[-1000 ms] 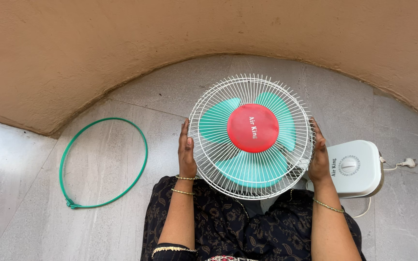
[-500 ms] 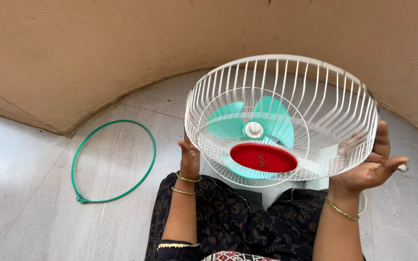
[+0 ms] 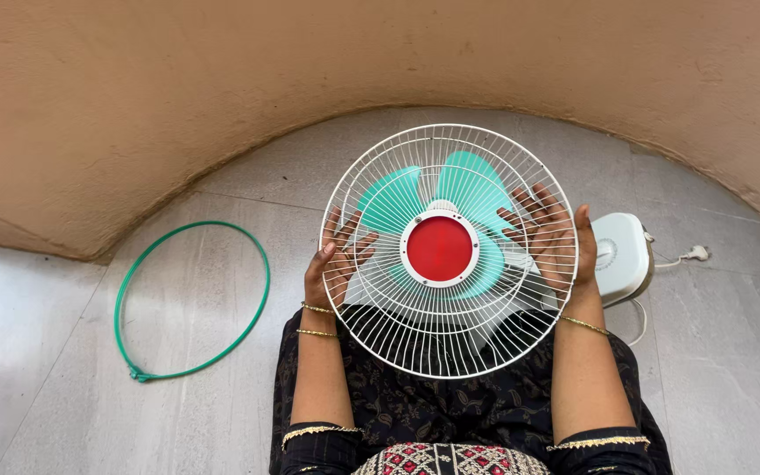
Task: The person assembles a table fan by attaching the blades to the motor hub, securing them with a nut, and then attaching the front and rear wire cages. A screwdriver is used to fasten the rear cage.
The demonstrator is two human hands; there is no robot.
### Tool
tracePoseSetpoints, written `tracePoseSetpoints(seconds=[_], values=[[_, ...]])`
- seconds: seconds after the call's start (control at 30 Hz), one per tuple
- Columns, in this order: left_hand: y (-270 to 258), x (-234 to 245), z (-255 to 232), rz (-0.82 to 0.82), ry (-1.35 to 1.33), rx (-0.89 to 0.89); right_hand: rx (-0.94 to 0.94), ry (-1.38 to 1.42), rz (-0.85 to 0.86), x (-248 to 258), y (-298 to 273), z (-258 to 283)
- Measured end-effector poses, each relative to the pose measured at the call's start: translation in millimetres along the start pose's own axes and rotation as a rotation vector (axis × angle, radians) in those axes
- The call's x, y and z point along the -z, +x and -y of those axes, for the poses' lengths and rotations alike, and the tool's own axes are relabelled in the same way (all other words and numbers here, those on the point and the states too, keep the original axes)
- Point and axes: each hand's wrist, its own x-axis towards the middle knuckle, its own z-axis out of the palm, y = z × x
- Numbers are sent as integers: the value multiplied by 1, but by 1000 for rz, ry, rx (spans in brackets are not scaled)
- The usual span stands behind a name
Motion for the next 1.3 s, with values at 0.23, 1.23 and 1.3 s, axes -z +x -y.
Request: tracePoseSetpoints(seconds=[0.23,1.23,1.3], values=[[13,-3,6,-170,-73,24,47,-129,-153,26,1,-11],[5,-11,-5,-206,133,67,-434,-1795,-525,281,-192,-77],[3,-9,-1,-215,138,45,-518,-1921,-323,280,-189,-87]])
